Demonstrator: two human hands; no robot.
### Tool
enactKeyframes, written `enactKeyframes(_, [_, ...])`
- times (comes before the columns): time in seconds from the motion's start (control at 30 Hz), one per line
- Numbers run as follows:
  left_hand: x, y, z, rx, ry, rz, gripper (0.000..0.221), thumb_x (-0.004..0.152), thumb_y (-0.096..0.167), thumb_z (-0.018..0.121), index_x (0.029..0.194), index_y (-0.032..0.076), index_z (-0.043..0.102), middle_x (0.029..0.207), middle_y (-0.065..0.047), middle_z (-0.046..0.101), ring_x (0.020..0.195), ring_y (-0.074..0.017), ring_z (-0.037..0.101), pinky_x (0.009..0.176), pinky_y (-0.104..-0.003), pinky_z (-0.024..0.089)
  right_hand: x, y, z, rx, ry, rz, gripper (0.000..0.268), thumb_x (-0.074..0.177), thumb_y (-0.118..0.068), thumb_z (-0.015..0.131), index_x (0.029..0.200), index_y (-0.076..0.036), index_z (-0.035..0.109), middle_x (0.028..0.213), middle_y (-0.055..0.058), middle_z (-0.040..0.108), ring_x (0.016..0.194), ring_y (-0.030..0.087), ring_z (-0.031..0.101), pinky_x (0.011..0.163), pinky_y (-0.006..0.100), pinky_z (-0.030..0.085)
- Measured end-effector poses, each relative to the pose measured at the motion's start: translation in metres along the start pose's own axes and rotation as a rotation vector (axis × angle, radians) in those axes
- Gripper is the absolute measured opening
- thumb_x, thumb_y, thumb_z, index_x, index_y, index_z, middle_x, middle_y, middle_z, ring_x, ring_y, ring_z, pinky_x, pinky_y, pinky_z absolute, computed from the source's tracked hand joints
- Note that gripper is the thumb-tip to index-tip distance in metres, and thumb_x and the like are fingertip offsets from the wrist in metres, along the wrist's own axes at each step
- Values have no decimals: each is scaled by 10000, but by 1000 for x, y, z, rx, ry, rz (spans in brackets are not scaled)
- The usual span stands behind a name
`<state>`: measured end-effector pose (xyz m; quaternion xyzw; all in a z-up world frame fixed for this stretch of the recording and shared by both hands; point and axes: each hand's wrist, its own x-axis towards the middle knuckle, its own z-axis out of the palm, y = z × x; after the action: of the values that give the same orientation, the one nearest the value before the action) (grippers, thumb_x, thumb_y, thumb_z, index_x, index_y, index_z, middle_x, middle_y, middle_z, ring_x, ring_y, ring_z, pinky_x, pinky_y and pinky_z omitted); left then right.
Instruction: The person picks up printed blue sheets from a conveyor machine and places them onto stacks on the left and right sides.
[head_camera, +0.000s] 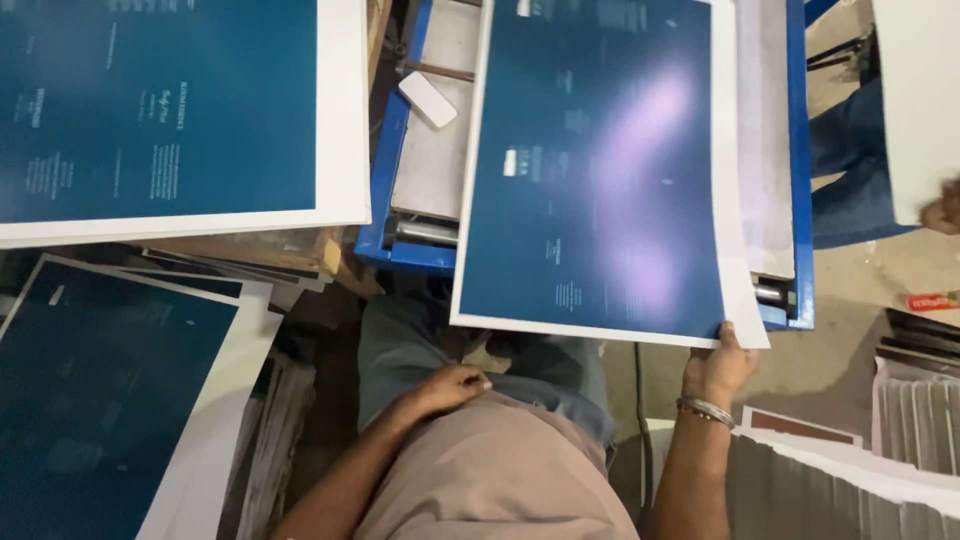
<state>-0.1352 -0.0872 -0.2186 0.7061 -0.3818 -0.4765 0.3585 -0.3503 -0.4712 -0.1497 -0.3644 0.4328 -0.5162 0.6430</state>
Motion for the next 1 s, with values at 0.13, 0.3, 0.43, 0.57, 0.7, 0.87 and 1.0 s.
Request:
enactKeyframes(0.13, [16, -25, 12, -169, 112, 10, 328, 964, 341, 671, 1003, 28, 762, 842, -88, 781, 757, -185, 736, 688, -352, 578, -17, -3, -18, -10, 99, 0, 254, 1034, -8, 546, 1286, -30, 564, 1235, 123, 673, 1063, 248, 718, 846, 392, 661])
enactKeyframes(0.3, [23, -25, 17, -272, 97, -31, 275, 987, 283, 645, 984, 22, 731, 803, -100, 766, 689, -159, 726, 630, -318, 579, -59, -13, -28, -102, 38, -3, 249, 1050, -19, 542, 1296, -19, 580, 1202, 93, 669, 1000, 196, 712, 777, 330, 639])
enactKeyframes(0.43, [19, -14, 16, -460, 152, -48, 190, 950, 194, 637, 1024, 35, 708, 874, -116, 736, 694, -186, 702, 623, -359, 592, -88, -22, -41, -140, 28, 36, 224, 1058, -27, 525, 1271, -19, 593, 1160, 77, 672, 958, 182, 714, 756, 321, 643])
enactKeyframes(0.57, [12, -14, 19, -211, 157, -100, 194, 990, 206, 627, 1037, 54, 737, 917, -118, 762, 797, -190, 701, 702, -358, 586, -106, -29, -54, -138, -34, 18, 249, 1065, -16, 522, 1303, -32, 592, 1164, 75, 669, 939, 181, 703, 709, 313, 611])
enactKeyframes(0.7, [12, -24, 30, -76, 237, 254, 232, 935, 230, 656, 1087, 64, 713, 988, -94, 742, 882, -224, 693, 745, -389, 581, -113, -34, -61, -181, 11, 30, 256, 1058, -21, 533, 1309, -27, 585, 1167, 70, 674, 940, 176, 705, 716, 312, 615])
enactKeyframes(0.87, [9, -25, 34, -227, -102, 164, 481, 925, 346, 700, 1318, 83, 611, 1204, -134, 702, 1104, -260, 656, 942, -387, 527, -105, -36, -49, -157, -42, -24, 264, 1068, -26, 572, 1330, -3, 584, 1192, 79, 666, 979, 176, 691, 775, 306, 610])
enactKeyframes(1.0, [-19, -1, 8, -153, -214, 2, 524, 972, 451, 642, 1370, 109, 628, 1330, -123, 641, 1222, -251, 626, 1011, -358, 506, -78, -35, -25, -129, -30, -24, 272, 1037, -47, 591, 1306, -9, 571, 1187, 82, 658, 996, 183, 704, 800, 326, 646])
